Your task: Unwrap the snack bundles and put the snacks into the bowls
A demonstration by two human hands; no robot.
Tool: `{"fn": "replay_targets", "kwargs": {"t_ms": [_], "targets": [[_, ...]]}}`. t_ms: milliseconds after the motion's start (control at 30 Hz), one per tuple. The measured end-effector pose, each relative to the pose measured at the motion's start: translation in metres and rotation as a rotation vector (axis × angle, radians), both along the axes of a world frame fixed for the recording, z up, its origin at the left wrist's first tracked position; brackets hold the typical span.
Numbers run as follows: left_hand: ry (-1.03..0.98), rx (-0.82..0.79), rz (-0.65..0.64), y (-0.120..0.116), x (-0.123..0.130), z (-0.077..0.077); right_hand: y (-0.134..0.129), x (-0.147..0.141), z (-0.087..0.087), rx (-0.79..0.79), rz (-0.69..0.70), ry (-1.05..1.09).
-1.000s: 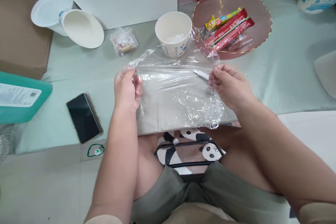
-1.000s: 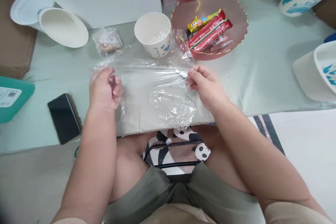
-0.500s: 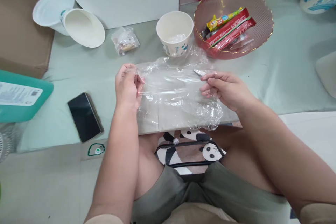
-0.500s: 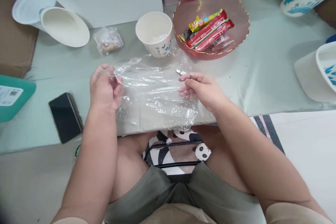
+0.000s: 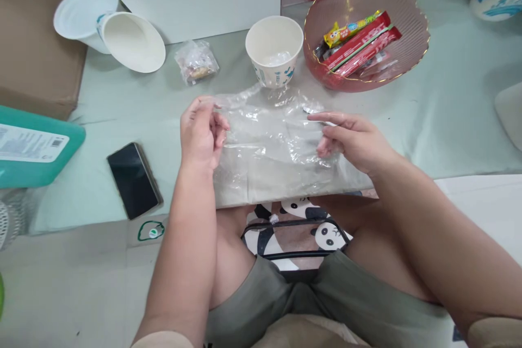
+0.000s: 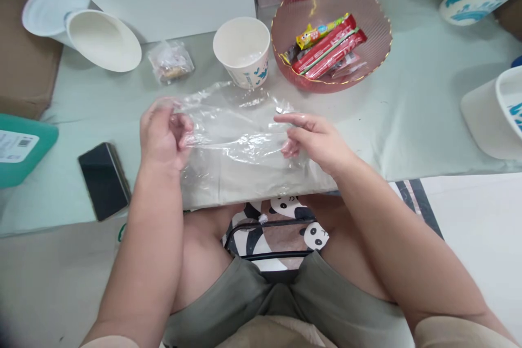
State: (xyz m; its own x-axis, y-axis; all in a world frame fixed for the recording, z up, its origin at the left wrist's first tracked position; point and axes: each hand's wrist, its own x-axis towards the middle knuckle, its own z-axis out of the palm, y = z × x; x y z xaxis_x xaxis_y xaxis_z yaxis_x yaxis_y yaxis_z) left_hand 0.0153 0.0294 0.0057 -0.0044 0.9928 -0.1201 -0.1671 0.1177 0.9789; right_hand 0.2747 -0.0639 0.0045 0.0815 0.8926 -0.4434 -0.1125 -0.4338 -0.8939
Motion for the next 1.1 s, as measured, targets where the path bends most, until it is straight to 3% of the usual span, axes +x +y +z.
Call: {"fn": "replay_targets", "kwargs": {"t_ms": [300,500,600,700,800,933,1100], "targets": [[0.194,0.04,0.097,0.004,-0.004,-0.008,0.002,0.013,-0.008,0.252,-0.223,-0.105],[0.372,0.201,0.128,0.007,-0.006,-0.014,0.0,0.009,-0.002,0.438,-0.361,-0.202],[0.355,0.235,0.187,0.009,-0.009,-0.014,0.001,0.011,-0.001,0.503,-0.439,-0.211],[0.244,0.147,0.226,0.012,-0.01,-0.011,0.001,0.014,-0.002,0.564,-0.495,-0.237],[0.213,0.039,0.079,0.012,-0.011,-0.012,0.0,0.015,-0.002,0.6,-0.479,-0.248],[0.326,-0.021,-0.128,0.005,-0.011,-0.015,0.0,0.015,0.001,0.591,-0.542,-0.204],[0.417,-0.046,-0.196,-0.009,-0.009,-0.014,0.002,0.018,0.002,0.596,-0.638,-0.166]]}}
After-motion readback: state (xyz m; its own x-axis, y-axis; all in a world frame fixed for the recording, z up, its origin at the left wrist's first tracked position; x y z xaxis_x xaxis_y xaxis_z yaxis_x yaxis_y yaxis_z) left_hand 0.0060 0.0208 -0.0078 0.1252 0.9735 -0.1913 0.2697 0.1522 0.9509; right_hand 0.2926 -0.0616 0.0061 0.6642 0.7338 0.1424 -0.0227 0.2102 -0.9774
